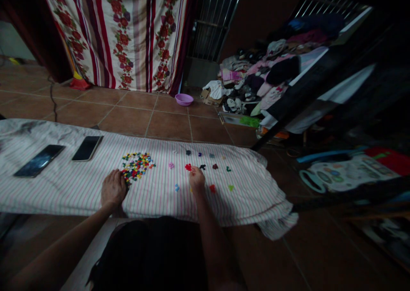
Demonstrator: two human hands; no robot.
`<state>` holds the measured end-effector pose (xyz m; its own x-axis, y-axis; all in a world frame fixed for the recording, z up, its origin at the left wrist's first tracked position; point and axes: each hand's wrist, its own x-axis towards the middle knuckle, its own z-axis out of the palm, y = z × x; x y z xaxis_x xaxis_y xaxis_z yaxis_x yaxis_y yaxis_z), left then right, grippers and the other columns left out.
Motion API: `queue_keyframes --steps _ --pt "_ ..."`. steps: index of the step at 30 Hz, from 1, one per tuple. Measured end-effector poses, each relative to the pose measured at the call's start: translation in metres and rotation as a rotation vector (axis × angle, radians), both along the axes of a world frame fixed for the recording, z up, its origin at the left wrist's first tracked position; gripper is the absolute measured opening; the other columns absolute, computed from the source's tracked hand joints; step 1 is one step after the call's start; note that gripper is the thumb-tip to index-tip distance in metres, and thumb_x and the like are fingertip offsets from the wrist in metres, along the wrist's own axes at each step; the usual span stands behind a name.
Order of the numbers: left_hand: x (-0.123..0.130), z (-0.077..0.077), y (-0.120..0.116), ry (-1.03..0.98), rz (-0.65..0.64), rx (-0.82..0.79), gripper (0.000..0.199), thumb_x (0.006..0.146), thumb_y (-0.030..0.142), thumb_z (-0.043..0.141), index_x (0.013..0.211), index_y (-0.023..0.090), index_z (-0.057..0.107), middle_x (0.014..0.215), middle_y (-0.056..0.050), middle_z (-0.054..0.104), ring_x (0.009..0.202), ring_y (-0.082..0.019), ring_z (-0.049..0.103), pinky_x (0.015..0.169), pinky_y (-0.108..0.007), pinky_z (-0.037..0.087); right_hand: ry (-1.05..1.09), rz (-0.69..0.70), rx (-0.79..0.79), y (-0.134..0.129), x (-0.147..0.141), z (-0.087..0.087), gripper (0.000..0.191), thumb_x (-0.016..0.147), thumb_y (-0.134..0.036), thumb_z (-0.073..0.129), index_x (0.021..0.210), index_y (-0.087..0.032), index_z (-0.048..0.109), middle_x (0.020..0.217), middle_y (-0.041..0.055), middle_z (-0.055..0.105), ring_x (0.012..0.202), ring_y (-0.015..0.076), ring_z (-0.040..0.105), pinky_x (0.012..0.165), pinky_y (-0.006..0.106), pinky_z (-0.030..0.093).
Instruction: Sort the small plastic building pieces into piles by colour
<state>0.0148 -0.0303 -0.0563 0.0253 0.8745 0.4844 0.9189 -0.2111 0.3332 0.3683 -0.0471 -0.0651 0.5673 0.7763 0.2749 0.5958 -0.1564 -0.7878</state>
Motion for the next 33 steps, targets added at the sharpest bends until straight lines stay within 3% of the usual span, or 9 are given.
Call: queue_keyframes --steps 11,19,26,30,33 --pt "0.0 -0.001 0.0 -0.019 0.002 -0.009 0.04 0.092 0.027 0.032 0.116 0.008 0.057 0.124 -0.022 0.06 0.126 -0.031 0.048 0.105 -0.05 0.038 -0.026 -0.003 0.017 -0.003 0.006 -0.005 0.025 0.072 -0.023 0.047 0.084 -0.019 0.069 0.088 0.0078 0.071 0.083 0.0205 0.066 0.084 0.036 0.053" --pt "0.0 -0.004 0.001 -0.072 0.009 -0.017 0.04 0.091 0.027 0.032 0.117 0.009 0.057 0.125 -0.021 0.06 0.127 -0.029 0.048 0.107 -0.049 0.036 -0.084 0.0 0.085 -0.005 -0.005 0.01 0.029 0.074 -0.024 0.044 0.088 -0.017 0.069 0.091 0.0103 0.069 0.087 0.0222 0.063 0.084 0.039 0.053" --pt "0.001 -0.001 0.001 -0.072 0.023 -0.035 0.039 0.091 0.026 0.033 0.116 0.009 0.057 0.125 -0.021 0.06 0.126 -0.029 0.048 0.106 -0.049 0.036 -0.114 0.203 0.108 -0.004 -0.064 0.029 0.031 0.081 -0.021 0.042 0.095 -0.018 0.069 0.098 0.0104 0.066 0.086 0.02 0.062 0.081 0.035 0.054" --pt "0.001 0.001 0.0 -0.079 0.015 -0.029 0.038 0.091 0.026 0.032 0.117 0.012 0.057 0.125 -0.018 0.06 0.126 -0.028 0.048 0.106 -0.049 0.036 -0.148 0.439 0.058 -0.014 -0.123 0.032 0.032 0.086 -0.018 0.042 0.104 -0.021 0.068 0.104 0.0082 0.066 0.1 0.0196 0.061 0.091 0.034 0.051" --pt "0.001 0.0 0.0 -0.096 0.015 -0.017 0.038 0.092 0.027 0.032 0.117 0.012 0.057 0.125 -0.018 0.06 0.127 -0.028 0.048 0.105 -0.049 0.037 -0.257 0.606 0.05 -0.025 -0.168 0.031 0.035 0.088 -0.021 0.047 0.118 -0.022 0.065 0.126 0.0097 0.059 0.119 0.0229 0.052 0.105 0.042 0.042"
